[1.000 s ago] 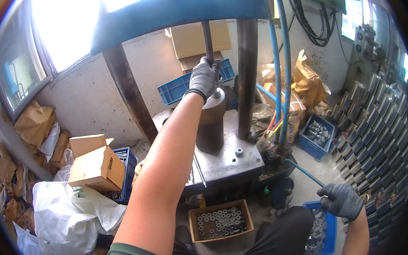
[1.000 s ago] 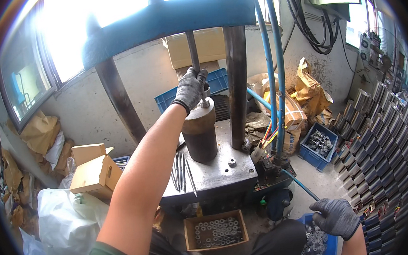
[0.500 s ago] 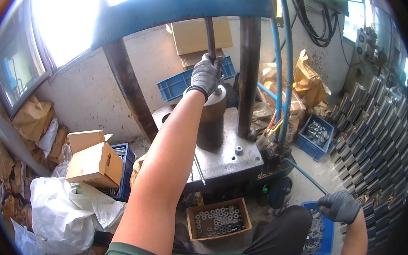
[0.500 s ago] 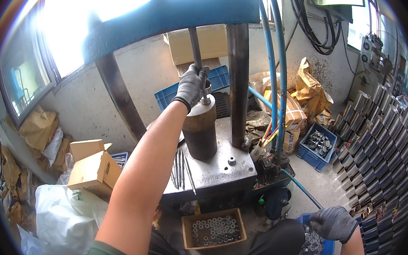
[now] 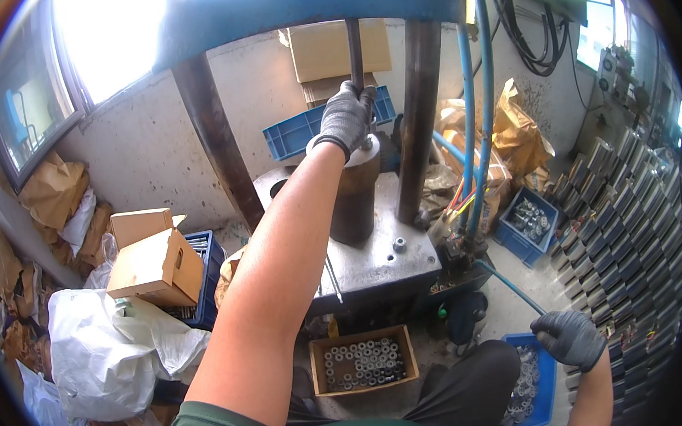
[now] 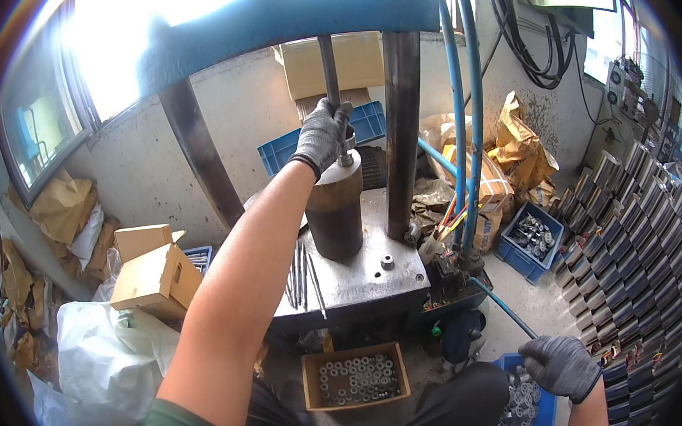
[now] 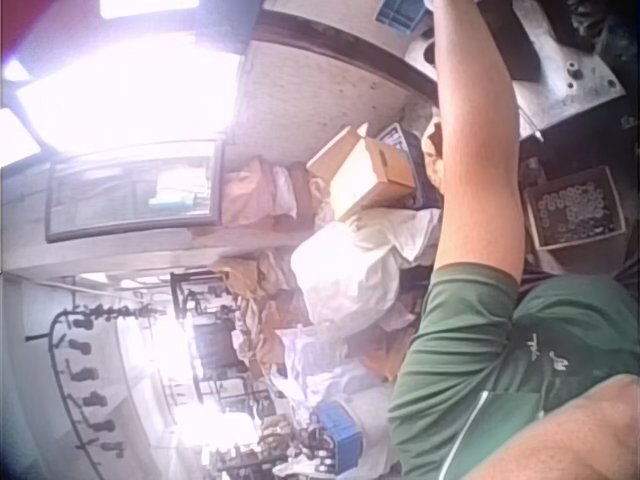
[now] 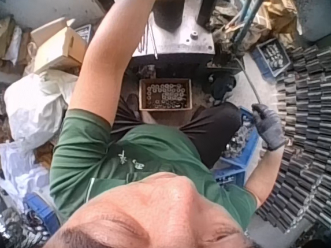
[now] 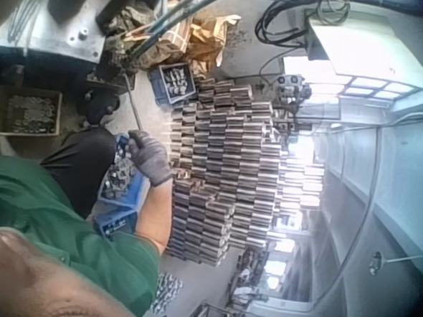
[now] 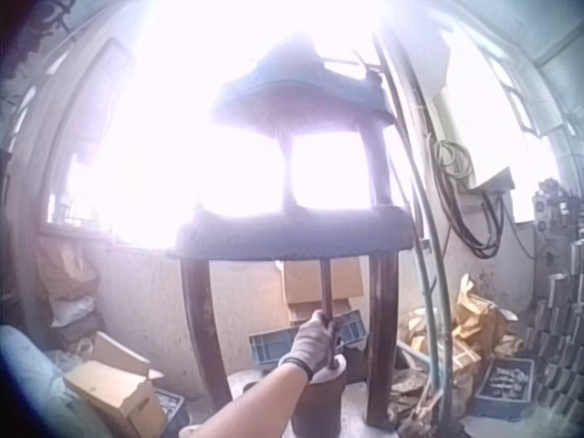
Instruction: Using a manual industrial press to assemble metal rods and components.
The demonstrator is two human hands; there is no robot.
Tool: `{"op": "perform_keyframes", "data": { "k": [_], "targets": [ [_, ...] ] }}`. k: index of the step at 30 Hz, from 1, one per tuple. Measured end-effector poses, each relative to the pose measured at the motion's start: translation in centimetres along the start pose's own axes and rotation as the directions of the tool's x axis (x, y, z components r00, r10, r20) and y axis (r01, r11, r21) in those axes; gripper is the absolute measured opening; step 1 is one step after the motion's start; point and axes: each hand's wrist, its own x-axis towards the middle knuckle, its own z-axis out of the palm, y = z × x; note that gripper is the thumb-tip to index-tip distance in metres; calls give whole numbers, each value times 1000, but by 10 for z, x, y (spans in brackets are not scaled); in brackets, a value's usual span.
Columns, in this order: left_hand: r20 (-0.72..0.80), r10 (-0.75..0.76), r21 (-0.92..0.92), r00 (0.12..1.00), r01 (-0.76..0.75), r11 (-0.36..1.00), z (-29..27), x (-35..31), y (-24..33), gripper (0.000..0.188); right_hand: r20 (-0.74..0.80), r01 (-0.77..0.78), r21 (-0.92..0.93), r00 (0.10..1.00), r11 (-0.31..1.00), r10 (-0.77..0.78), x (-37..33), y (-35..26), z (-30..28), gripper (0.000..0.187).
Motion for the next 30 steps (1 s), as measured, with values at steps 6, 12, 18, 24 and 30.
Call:
{"op": "perform_keyframes", "data": {
  "k": [6, 12, 18, 24, 30],
  "targets": [
    [-10, 2, 76, 1000, -1, 997, -1, -8, 13, 36, -620, 139, -282, 729, 949, -290, 54, 13, -20, 24],
    [-7, -29, 103, 1000, 29, 994, -7, -17, 22, 38, -775, 70, -286, 570, 956, -274, 162, 33, -82, 20],
    [-35, 30, 105, 999, -26, 994, -5, -19, 21, 32, -753, -14, -203, 642, 979, -147, 189, 25, -100, 19],
    [-18, 33, -462, 999, -38, 886, -1, -40, 8, 15, -747, -54, -161, 659, 986, -86, 178, 31, -90, 27],
    [-229, 537, -330, 812, -583, 742, -5, -140, -5, 30, -775, 25, -164, 615, 986, -145, 144, 42, -73, 24]
  ]
}}
